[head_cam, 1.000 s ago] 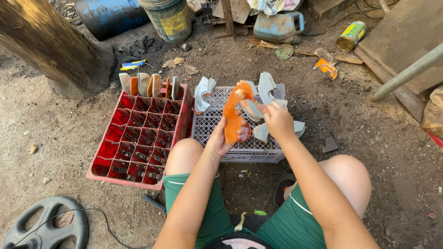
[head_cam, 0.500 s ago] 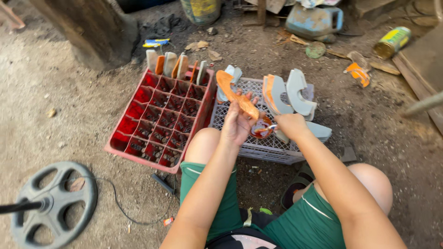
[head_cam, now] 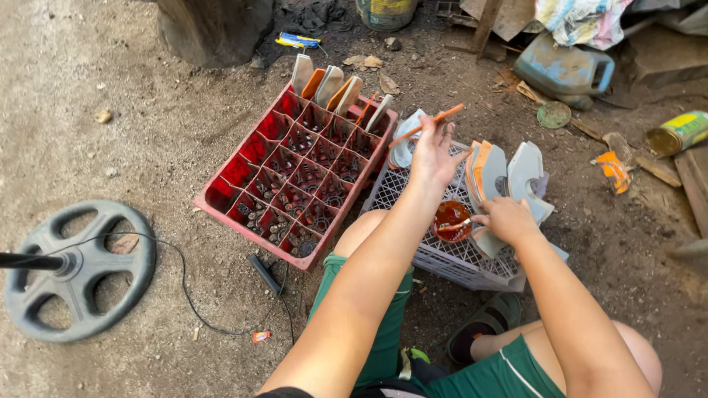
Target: The person sits on the ground and paints curved gray plastic pieces orange using a small brush and a container of paint. They repeatedly dip the brush, apply paint to each piece, and place the painted pieces into a red crate.
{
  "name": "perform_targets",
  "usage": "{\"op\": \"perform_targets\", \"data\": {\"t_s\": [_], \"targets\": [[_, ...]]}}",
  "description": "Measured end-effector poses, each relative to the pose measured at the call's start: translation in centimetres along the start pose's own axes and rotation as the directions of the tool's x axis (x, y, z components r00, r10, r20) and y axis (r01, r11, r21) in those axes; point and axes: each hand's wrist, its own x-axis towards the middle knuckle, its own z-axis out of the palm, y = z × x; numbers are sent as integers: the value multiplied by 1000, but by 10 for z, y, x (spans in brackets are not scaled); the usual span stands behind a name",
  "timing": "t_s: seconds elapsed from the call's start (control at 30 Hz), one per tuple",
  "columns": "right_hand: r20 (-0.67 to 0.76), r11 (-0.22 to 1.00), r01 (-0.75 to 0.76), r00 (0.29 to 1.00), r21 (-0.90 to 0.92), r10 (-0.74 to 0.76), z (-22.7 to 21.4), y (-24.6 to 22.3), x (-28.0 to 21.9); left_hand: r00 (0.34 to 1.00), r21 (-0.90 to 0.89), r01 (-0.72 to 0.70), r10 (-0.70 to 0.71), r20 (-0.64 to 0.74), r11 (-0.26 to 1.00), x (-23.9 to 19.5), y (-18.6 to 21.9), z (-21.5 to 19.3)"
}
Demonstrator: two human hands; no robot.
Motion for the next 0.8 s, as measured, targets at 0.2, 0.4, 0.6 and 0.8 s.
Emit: {"op": "perform_targets", "data": {"t_s": [0.2,0.4,0.6,0.8], "targets": [[-149,970,-58,984,238,95,-40,-5,25,997,25,-74,74,-5,997,31,12,-5],[-435,422,303,862,854,261,-102,-38,99,994,49,-102,103,-22,994,39,24,0],[-286,171,245,916,954,281,-129,-79,154,991,-35,-102,99,-94,994,56,29,-9],[-255,180,207,917,962,306,-125,-89,176,988,-66,-121,113,-105,991,71,27,-16]]}}
